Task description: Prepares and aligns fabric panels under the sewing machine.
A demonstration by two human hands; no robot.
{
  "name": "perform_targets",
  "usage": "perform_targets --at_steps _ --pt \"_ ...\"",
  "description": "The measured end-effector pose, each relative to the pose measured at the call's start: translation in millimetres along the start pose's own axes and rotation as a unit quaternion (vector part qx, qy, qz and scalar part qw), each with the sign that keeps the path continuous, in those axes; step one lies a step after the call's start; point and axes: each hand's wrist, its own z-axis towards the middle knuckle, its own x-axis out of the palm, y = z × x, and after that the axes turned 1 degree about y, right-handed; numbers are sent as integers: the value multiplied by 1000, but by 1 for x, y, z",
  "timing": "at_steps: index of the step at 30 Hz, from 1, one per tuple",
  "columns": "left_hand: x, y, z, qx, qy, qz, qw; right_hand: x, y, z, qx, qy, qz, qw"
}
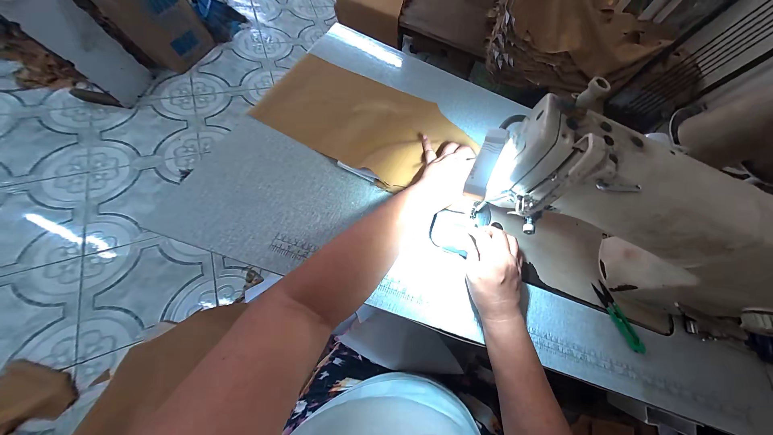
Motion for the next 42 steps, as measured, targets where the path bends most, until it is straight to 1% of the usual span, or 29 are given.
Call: perform_targets --at_steps 2,5,8,11,15,16,20,21,23,25,26,28,30,32,35,38,40,42 --pt "-2 -1 -8 20 -56 -44 997 0 0 0 -2 0 -4 1000" --pt "-6 -5 -15 23 -102 -75 992 -2 0 0 -1 4 -2 1000" --pt "-9 -7 -14 2 -115 -79 990 -2 -1 -1 1 8 0 1000" --pt "-6 -7 -14 1 -132 -62 989 -3 0 0 1 13 -1 1000" --pt "-2 -6 -11 -2 -123 -41 992 -2 0 -1 5 13 1 1000" --pt "-1 -5 -10 -7 -111 -40 993 -2 0 -1 5 10 0 1000" --pt "-12 -2 -8 -28 -13 -63 998 0 -2 0 1 2 0 1000" --pt "-17 0 -10 -25 -12 -91 995 0 -2 0 1 2 3 1000" --pt "-28 11 -9 -14 -37 -152 988 -1 -2 0 -2 -1 10 1000" --pt "-39 32 -4 17 -98 -144 985 0 -2 1 -4 -6 16 1000" --pt "-49 40 -9 29 -113 -142 983 -1 -1 0 -4 -5 18 1000" --pt "-68 59 -33 64 -129 -145 979 -1 -1 0 -3 1 19 1000" --pt "-80 79 -63 68 -111 -130 983 -2 0 -1 -4 7 12 1000" --pt "-80 100 -92 60 -106 -113 986 -2 4 -1 -25 9 18 999" --pt "-62 121 -121 72 -132 -108 983 1 25 5 -87 15 74 993" --pt "-48 125 -125 59 -147 -106 982 10 60 29 -154 13 148 977" --pt "-47 124 -124 49 -142 -116 982 22 80 53 -164 46 188 967" --pt "-47 127 -123 44 -147 -122 981 43 90 74 -160 53 188 968"
